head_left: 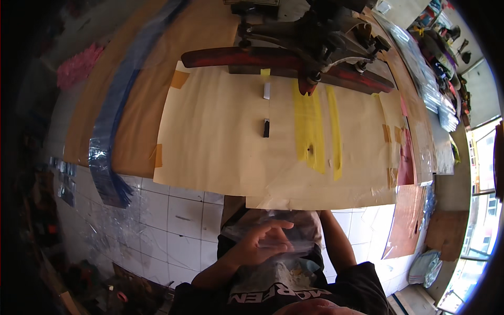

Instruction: The person heat-seals plastic sheets using a manual heat-sealing machine. They place a plastic sheet on the guide marks, lower the lever by hand to seal the edge, and then set the sealed sheet aside.

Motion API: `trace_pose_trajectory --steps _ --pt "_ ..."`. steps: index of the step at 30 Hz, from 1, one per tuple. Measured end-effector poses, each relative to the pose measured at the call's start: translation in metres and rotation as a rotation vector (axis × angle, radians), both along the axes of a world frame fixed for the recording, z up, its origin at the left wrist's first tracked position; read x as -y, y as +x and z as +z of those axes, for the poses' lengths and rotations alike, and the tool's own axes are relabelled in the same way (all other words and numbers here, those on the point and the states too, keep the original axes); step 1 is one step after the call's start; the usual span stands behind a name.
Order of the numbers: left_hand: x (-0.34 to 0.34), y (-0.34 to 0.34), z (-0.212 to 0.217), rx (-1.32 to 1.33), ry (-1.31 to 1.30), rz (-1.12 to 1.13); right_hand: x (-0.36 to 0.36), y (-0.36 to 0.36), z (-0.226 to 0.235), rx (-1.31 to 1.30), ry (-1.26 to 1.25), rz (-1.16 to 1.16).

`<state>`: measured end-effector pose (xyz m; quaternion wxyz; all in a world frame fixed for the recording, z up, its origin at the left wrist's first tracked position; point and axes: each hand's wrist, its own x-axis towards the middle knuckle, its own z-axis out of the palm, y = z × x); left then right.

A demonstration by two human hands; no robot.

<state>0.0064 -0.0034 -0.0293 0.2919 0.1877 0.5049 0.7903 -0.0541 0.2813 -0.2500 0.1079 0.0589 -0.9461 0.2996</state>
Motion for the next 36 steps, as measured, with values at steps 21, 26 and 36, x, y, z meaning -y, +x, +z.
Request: trace_pose_trajectory --steps 21,26,36 --pt "0.006 -0.008 -0.005 -0.059 -0.034 0.032 -0.006 0.032 0.224 0.613 -0.519 0.605" --pt "0.01 -0.015 0.011 -0.112 -0.123 -0.014 0.011 0.036 0.256 0.458 -0.626 0.857" --pt "-0.053 0.025 0.002 -0.105 -0.018 -0.036 0.01 0.047 0.294 0.502 -0.66 0.808"
